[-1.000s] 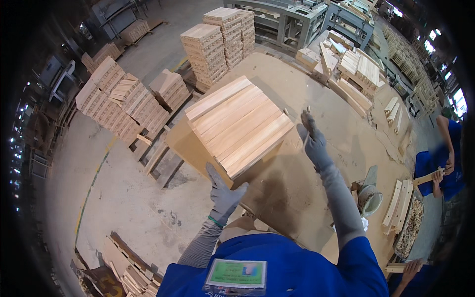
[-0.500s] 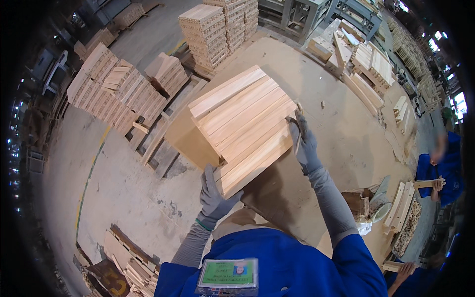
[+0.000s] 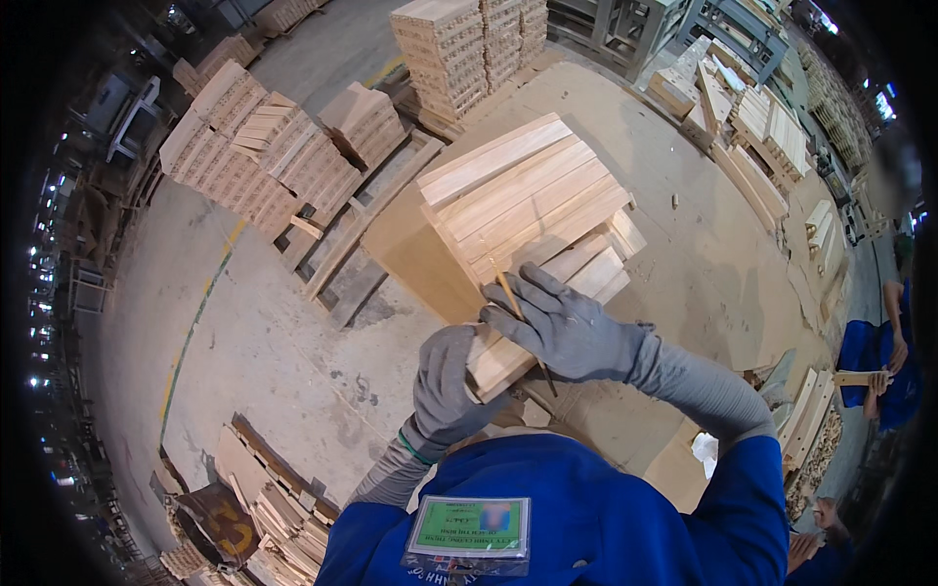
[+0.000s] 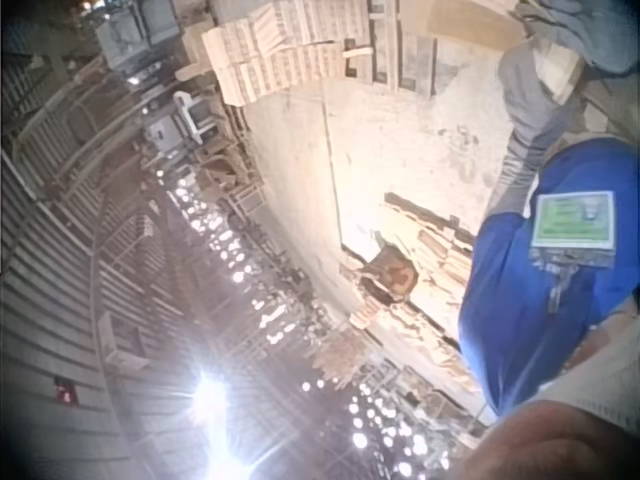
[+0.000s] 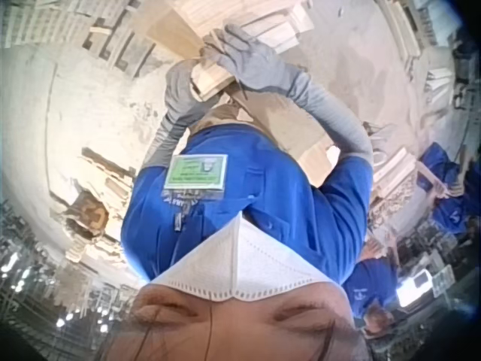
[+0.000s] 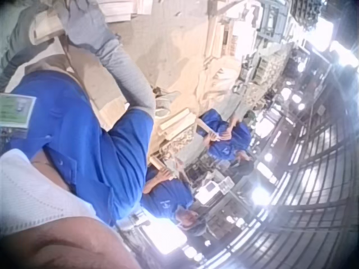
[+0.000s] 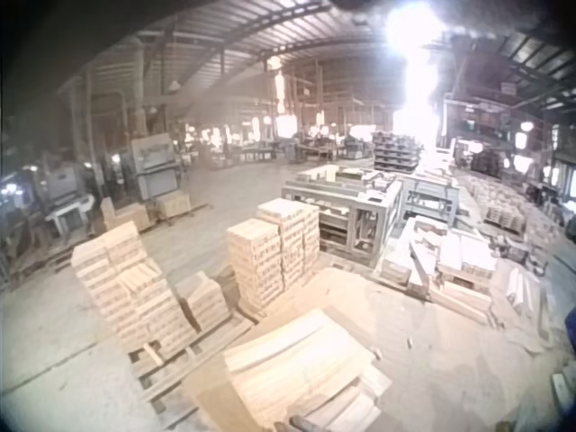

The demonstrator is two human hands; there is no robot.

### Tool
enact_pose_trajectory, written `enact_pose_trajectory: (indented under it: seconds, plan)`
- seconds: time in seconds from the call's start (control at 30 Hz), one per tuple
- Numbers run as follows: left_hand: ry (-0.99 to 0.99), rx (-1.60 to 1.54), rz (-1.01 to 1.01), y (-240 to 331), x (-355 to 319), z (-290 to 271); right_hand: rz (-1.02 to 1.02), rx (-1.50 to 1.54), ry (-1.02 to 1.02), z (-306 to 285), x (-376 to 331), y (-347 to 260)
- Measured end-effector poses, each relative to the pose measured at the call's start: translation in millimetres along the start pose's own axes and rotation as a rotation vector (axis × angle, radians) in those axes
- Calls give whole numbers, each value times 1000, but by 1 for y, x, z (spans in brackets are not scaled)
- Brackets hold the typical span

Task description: The person applies glue into pre-drilled holes of small wooden blocks using a thin stick, then places the blocks into a wooden crate. The process is repeated for multiple blocks in a factory setting.

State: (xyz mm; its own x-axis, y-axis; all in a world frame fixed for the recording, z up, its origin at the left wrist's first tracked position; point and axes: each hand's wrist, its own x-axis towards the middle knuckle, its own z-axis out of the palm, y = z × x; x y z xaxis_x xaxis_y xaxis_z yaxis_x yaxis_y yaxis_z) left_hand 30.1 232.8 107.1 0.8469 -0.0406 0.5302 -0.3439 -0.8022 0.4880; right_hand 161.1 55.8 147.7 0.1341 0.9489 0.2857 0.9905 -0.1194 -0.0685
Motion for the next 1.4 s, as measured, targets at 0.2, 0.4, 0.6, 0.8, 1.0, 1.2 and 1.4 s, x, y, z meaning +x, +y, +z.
enact_pose_trajectory:
  seconds: [0.2, 0.4, 0.6, 0.8, 1.0, 1.2, 1.4]
  plan:
    - [81, 56, 241, 18, 31, -12, 111, 36, 48, -7, -10, -3]
    - [116, -324, 302, 46, 71, -7, 311, 270, 443, -32, -47, -13]
    - [-611, -870, 95, 77, 96, 37, 641, 379, 522, -58, -100, -70]
    - [-553, -1159, 427, 128, 79, 106, 922, 118, 352, -70, -165, -117]
    - [-589, -384, 969, 152, 58, 165, 1151, -168, 78, -54, -205, -150]
    - [-672, -1038, 486, 155, 32, 185, 1222, -155, -66, -63, -220, -179]
    - [-776, -1339, -37, 168, 33, 146, 1265, 132, 528, -98, -257, -222]
